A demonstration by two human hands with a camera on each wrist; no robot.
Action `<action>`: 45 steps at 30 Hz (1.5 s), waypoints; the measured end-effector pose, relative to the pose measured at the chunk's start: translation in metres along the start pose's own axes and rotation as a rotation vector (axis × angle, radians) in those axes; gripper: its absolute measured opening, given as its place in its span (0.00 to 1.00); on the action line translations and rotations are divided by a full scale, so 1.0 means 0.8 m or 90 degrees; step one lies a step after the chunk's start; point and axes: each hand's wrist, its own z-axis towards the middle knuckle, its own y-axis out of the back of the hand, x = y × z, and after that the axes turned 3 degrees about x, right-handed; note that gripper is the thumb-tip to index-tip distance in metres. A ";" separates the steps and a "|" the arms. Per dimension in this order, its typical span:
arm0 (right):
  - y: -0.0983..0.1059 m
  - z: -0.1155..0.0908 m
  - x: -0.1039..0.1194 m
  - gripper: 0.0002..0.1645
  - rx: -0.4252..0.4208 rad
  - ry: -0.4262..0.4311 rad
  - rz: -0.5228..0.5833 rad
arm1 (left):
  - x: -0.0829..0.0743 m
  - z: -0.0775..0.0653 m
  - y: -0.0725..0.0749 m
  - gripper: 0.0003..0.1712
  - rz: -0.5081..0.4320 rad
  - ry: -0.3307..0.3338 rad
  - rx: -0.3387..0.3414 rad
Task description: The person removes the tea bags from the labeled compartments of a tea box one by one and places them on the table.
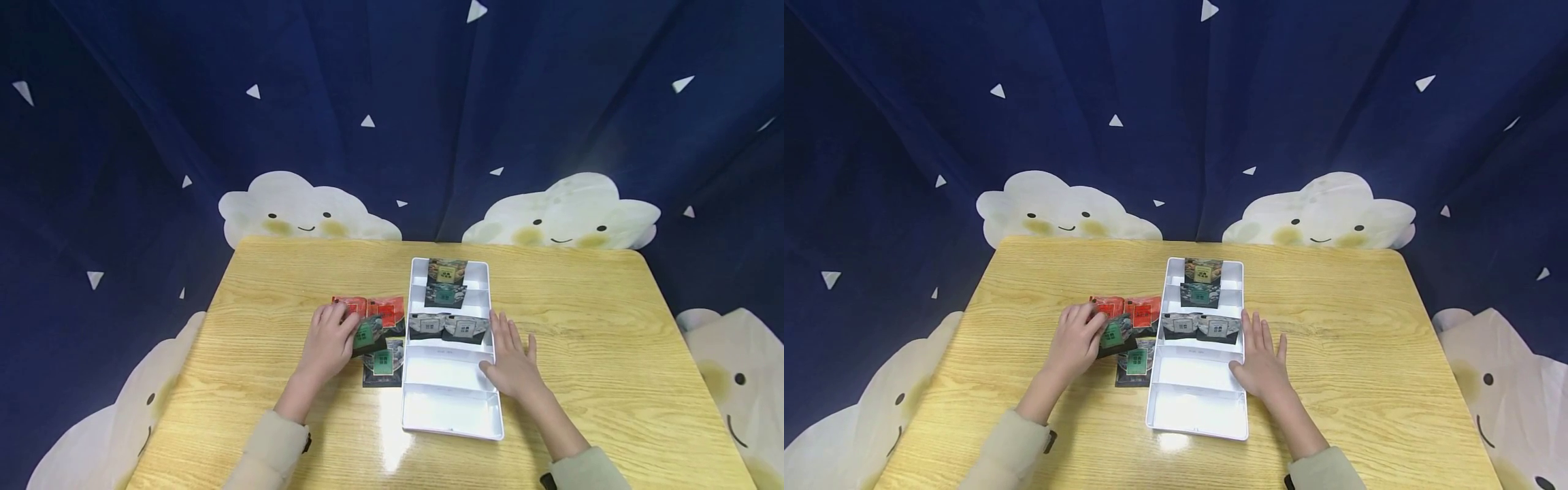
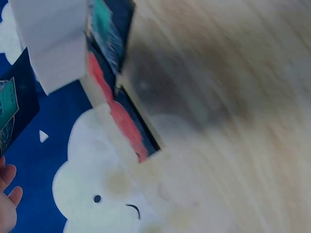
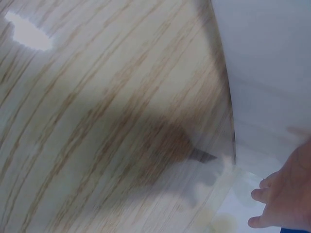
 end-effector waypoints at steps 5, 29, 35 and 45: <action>-0.001 -0.001 0.000 0.57 -0.002 0.002 0.000 | 0.016 -0.016 -0.001 0.07 -0.002 0.023 0.042; -0.001 0.000 -0.002 0.57 0.000 0.003 0.008 | 0.062 -0.062 -0.041 0.03 0.002 0.021 0.193; 0.001 -0.001 0.000 0.56 -0.003 0.005 0.004 | 0.062 -0.064 -0.049 0.03 0.024 0.051 0.218; 0.000 -0.001 -0.001 0.56 0.000 0.005 0.003 | 0.057 -0.066 -0.067 0.05 0.074 0.083 0.203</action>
